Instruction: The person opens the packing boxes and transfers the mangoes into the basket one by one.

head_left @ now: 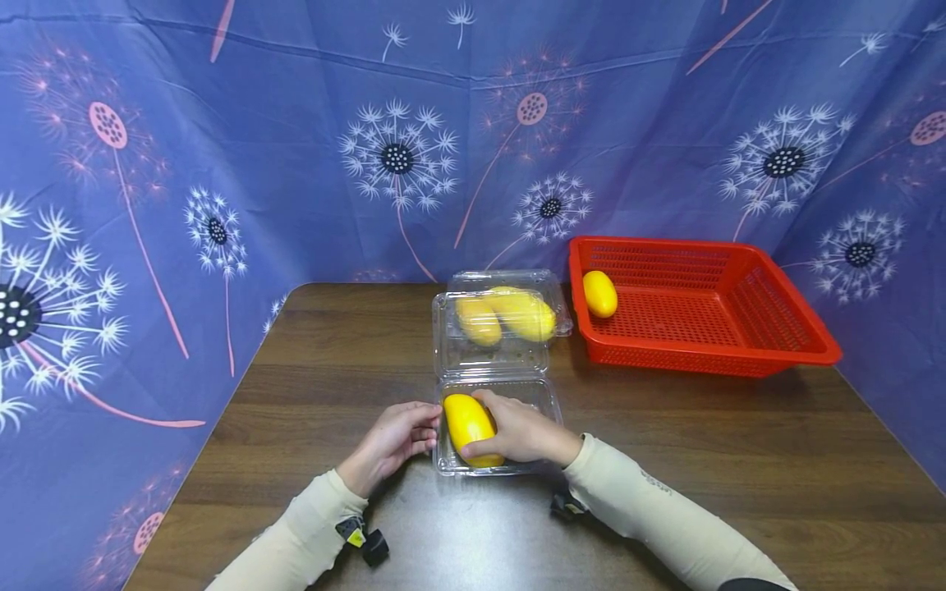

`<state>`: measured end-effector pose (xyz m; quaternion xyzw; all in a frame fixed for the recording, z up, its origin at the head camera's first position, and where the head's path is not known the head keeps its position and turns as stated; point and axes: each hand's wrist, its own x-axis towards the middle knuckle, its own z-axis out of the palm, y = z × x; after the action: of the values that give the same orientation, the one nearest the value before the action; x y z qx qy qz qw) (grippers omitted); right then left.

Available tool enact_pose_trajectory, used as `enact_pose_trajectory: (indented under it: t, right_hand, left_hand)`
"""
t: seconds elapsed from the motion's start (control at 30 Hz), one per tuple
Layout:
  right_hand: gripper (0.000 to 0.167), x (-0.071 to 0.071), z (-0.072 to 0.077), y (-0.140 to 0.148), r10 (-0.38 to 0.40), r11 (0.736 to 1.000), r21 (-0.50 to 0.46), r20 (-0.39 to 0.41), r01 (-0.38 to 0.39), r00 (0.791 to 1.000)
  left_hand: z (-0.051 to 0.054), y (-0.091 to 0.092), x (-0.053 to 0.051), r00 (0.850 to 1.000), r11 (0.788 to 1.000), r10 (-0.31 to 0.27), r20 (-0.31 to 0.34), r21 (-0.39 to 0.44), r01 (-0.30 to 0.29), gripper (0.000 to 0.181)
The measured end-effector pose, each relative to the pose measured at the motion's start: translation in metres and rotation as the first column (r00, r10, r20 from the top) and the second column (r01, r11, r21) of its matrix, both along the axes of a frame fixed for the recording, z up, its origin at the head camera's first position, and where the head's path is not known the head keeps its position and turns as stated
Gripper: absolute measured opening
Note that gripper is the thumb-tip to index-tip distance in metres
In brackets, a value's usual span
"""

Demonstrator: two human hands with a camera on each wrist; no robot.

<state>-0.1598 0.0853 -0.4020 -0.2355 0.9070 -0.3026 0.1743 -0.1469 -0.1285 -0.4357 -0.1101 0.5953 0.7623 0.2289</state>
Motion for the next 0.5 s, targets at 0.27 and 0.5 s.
enact_pose_trajectory:
  t: [0.27, 0.5]
  right_hand:
    - [0.081, 0.003, -0.003, -0.006, -0.009, 1.0, -0.014, -0.046, 0.008, 0.999]
    - [0.081, 0.003, -0.003, -0.011, -0.042, 0.999, 0.0, -0.036, 0.042, 0.998]
  left_hand:
    - [-0.001, 0.002, -0.001, 1.0, 1.0, 0.012, 0.012, -0.013, -0.012, 0.004]
    - [0.0, 0.002, 0.0, 1.0, 1.0, 0.011, 0.008, -0.015, -0.011, 0.004]
